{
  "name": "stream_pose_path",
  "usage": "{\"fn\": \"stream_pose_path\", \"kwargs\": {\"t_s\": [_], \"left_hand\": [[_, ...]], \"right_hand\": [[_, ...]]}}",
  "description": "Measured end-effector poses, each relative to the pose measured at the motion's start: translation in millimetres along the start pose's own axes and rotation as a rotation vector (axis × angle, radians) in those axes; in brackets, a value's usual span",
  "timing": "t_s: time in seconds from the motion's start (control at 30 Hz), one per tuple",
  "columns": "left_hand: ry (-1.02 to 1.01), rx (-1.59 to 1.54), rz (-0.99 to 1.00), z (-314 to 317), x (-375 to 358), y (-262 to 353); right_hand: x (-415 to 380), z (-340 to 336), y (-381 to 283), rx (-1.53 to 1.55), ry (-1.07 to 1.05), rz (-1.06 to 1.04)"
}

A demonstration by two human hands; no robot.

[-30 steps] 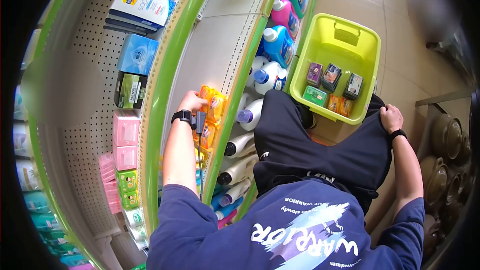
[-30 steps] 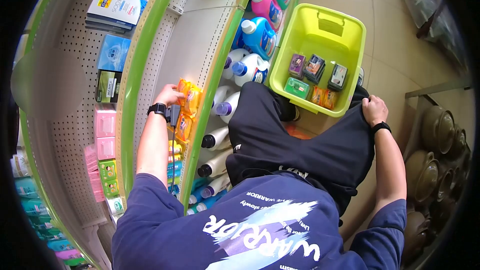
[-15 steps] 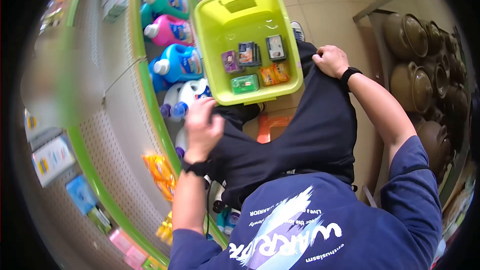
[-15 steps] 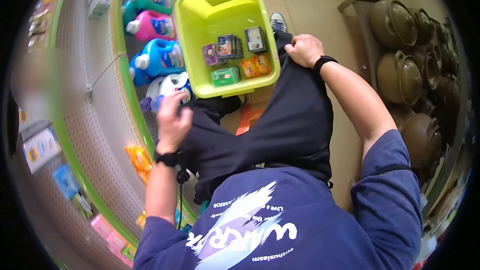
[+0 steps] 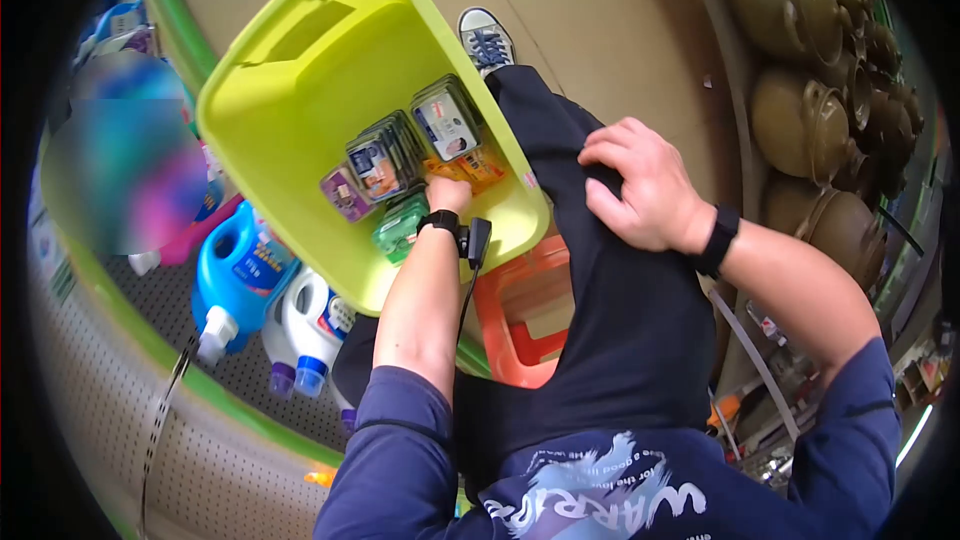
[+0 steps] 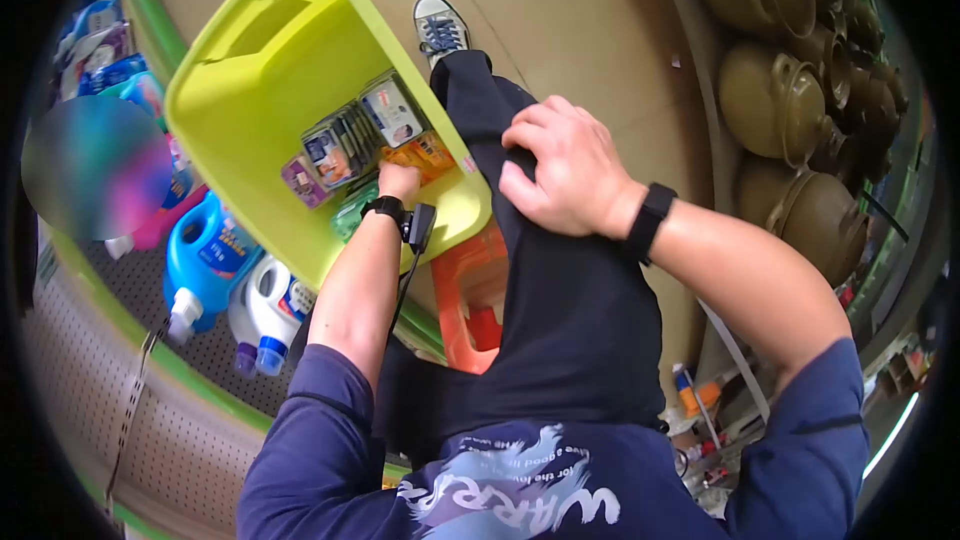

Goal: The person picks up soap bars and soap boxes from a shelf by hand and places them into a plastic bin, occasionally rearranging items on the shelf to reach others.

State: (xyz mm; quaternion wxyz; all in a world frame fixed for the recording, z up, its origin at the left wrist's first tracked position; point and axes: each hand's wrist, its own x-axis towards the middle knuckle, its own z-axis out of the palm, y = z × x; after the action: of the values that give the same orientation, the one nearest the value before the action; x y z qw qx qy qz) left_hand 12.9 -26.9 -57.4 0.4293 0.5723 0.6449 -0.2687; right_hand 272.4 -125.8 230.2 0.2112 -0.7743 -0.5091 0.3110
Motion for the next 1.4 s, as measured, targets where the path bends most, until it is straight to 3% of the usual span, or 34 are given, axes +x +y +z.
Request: {"fn": "stream_pose_path", "kwargs": {"t_s": [0.27,0.4,0.47,0.53,0.7,0.8,0.83,0.93,1.07,1.13,1.2,1.23,1.33,1.4], "left_hand": [[0.245,-0.066,-0.090,23,12,0],[0.170,-0.057,0.021,-4,-28,11],[0.040,-0.073,0.094,-25,-53,11],[-0.079,-0.276,0.153,-30,-62,-9],[-0.087,-0.675,0.331,-137,-237,7],[0.025,-0.678,0.528,-190,-327,-37],[0.035,-0.718,0.511,-207,-359,-56],[0.381,-0.569,0.540,-235,-439,-128],[0.724,-0.400,0.315,-245,-511,-236],[0.825,-0.240,0.082,-246,-537,-285],[0.911,-0.060,-0.028,-238,-541,-348],[0.881,0.012,-0.171,-239,-546,-358],[0.799,0.039,-0.324,-236,-546,-375],[0.805,0.061,-0.308,-242,-539,-382]], "right_hand": [[8,-14,9,0.074,-0.059,-0.003],[2,-10,4,0.060,-0.017,-0.007],[-1,-7,0,0.038,0.014,0.002],[-4,-2,-2,0.017,0.025,0.001],[-9,11,-7,-0.045,0.044,-0.027],[-7,14,-9,-0.056,-0.011,-0.065],[-7,17,-9,-0.054,-0.010,-0.045],[-9,18,-17,-0.139,-0.029,-0.026],[-7,20,-12,-0.243,-0.002,-0.092],[-8,21,-8,-0.268,0.001,-0.125],[-8,22,-5,-0.339,0.008,-0.114],[-10,22,-6,-0.338,0.026,-0.121],[-12,25,-3,-0.345,0.026,-0.102],[-19,25,-6,-0.371,0.055,-0.096]]}}
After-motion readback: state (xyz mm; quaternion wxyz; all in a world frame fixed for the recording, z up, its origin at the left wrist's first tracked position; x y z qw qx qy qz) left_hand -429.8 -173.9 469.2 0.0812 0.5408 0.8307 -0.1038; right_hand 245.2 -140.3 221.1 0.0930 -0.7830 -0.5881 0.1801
